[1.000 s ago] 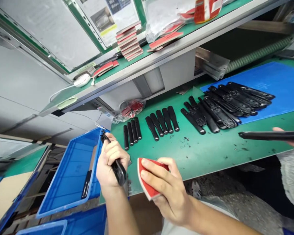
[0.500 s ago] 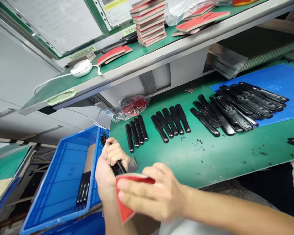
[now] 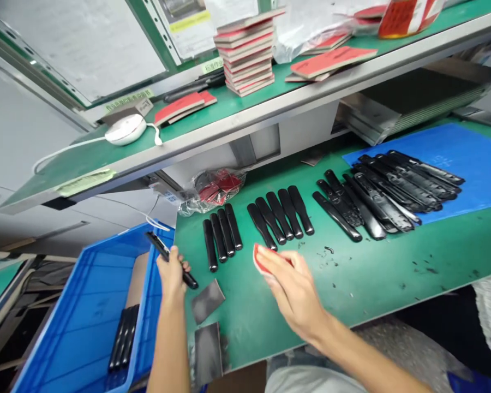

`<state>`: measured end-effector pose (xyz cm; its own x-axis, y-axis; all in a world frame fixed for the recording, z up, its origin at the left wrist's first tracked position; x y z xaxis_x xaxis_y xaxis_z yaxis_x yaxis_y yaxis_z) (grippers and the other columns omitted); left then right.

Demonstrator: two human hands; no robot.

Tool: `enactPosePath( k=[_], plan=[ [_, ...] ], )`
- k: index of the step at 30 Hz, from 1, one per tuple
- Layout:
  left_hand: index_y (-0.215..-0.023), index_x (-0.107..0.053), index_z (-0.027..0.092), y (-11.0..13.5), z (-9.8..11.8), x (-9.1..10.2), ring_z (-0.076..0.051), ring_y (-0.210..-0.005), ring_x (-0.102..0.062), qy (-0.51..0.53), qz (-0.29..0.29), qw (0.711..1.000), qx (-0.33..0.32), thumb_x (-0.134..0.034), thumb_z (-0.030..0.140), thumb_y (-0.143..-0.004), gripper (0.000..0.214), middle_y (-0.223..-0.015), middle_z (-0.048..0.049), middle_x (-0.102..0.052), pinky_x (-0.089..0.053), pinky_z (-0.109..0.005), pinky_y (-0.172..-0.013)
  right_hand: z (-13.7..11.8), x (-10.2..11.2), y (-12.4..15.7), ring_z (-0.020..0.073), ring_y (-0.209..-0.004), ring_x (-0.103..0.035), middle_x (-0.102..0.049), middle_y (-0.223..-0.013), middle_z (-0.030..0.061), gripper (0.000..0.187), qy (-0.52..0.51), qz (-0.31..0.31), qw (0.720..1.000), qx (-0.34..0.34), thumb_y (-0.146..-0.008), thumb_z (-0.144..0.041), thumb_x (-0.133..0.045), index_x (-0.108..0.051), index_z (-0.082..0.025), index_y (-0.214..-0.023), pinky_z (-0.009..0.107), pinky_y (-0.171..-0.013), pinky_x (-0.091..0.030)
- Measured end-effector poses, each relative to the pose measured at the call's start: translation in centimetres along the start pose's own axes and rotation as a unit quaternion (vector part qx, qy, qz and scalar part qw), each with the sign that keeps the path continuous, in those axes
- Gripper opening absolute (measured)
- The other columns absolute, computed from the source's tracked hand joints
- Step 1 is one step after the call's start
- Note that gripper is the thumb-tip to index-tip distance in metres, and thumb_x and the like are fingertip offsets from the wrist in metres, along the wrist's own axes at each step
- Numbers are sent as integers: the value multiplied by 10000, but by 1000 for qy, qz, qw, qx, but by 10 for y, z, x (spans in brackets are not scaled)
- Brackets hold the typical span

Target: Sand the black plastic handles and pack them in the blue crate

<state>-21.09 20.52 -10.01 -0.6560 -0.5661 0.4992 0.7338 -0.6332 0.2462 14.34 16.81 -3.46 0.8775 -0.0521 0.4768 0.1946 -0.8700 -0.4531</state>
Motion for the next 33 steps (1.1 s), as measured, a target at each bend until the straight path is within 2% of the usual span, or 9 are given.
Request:
enactPosePath(
  k=[4, 9, 13, 15, 17, 20, 24, 29, 33],
  plan=[
    [-1366, -447, 146, -27, -3, -42, -408, -1288, -448, -136, 69, 988, -12, -545, 347, -911, 508, -1274, -215, -540, -321, -598, -1058, 9, 16, 56, 218, -1256, -573, -596, -1422, 70, 443, -11, -9, 998, -61, -995, -166, -433, -504, -254, -1424, 415, -1005, -526],
    [-1433, -374, 73, 16, 34, -100, -520, -1430, -132, -231, 58, 965, -108, -356, 393, -963, 569, -1543, -309, -232, -88, -740, -1060, 19, 60, 103, 207, -1198, -655, -667, -1337, 42, 425, 34, 39, 995, -88, -978, -214, -462, -540, -285, -1390, 378, -993, -574],
    [-1380, -528, 223, 119, 78, -233, -381, -1358, -382, -232, -110, 927, -274, -407, 350, -977, 440, -1431, -166, -497, -275, -561, -1105, 34, 104, 143, 225, -1123, -703, -696, -1291, 53, 411, 84, 115, 984, -105, -964, -253, -479, -573, -271, -1364, 347, -910, -621],
    [-1192, -676, 282, 186, 91, -318, -278, -1240, -522, -220, -218, 892, -329, -550, 356, -940, 292, -1271, -85, -633, -381, -398, -1071, 34, 147, 149, 235, -1049, -735, -728, -1228, 57, 439, 121, 137, 981, -69, -957, -252, -478, -556, -269, -1389, 331, -824, -657],
    [-1192, -667, 241, 238, 102, -384, -254, -1186, -564, -209, -264, 878, -341, -563, 377, -949, 297, -1229, -82, -648, -416, -418, -1052, 26, 209, 140, 239, -899, -770, -777, -1095, 22, 465, 181, 126, 975, 12, -939, -255, -511, -551, -344, -1393, 314, -654, -684],
    [-1285, -585, 171, 279, 121, -440, -292, -1232, -536, -197, -274, 892, -301, -595, 401, -941, 414, -1322, -119, -583, -412, -550, -1054, 22, 331, 117, 230, -675, -742, -777, -873, -53, 459, 267, 122, 953, 71, -925, -228, -536, -611, -551, -1242, 308, -370, -581],
    [-1274, -584, 155, 288, 146, -455, -294, -1199, -558, -153, -295, 924, -189, -649, 356, -915, 417, -1343, -134, -559, -473, -535, -1003, 22, 433, 101, 178, -406, -553, -566, -548, -40, 245, 364, 140, 918, 73, -871, -229, -613, -722, -390, -1020, 261, -237, -332],
    [-1307, -542, 187, 289, 139, -410, -218, -1007, -633, 3, -349, 934, -77, -581, 332, -955, 382, -1213, -99, -608, -553, -388, -838, 30, 439, 104, 161, -391, -460, -466, -514, -32, 109, 384, 116, 913, 79, -796, -285, -725, -680, -299, -697, 285, -280, -268],
    [-1297, -540, 212, 324, 90, -336, -107, -520, -518, 147, -430, 891, 2, -446, 321, -970, 358, -692, 21, -534, -454, -212, -494, 34, 456, 104, 139, -406, -447, -533, -561, -50, 134, 315, 116, 938, 80, -928, -290, -608, -719, -348, -974, 277, -320, -301]
  ],
)
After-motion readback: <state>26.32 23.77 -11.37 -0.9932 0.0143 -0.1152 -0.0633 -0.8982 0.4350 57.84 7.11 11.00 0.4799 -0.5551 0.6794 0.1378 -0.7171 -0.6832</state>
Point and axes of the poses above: each hand's wrist, its own y-axis away from the middle knuckle, its own x-axis out of the back of the hand, z = x × y, the point moved 9 cm from there along -y, towards the middle knuckle
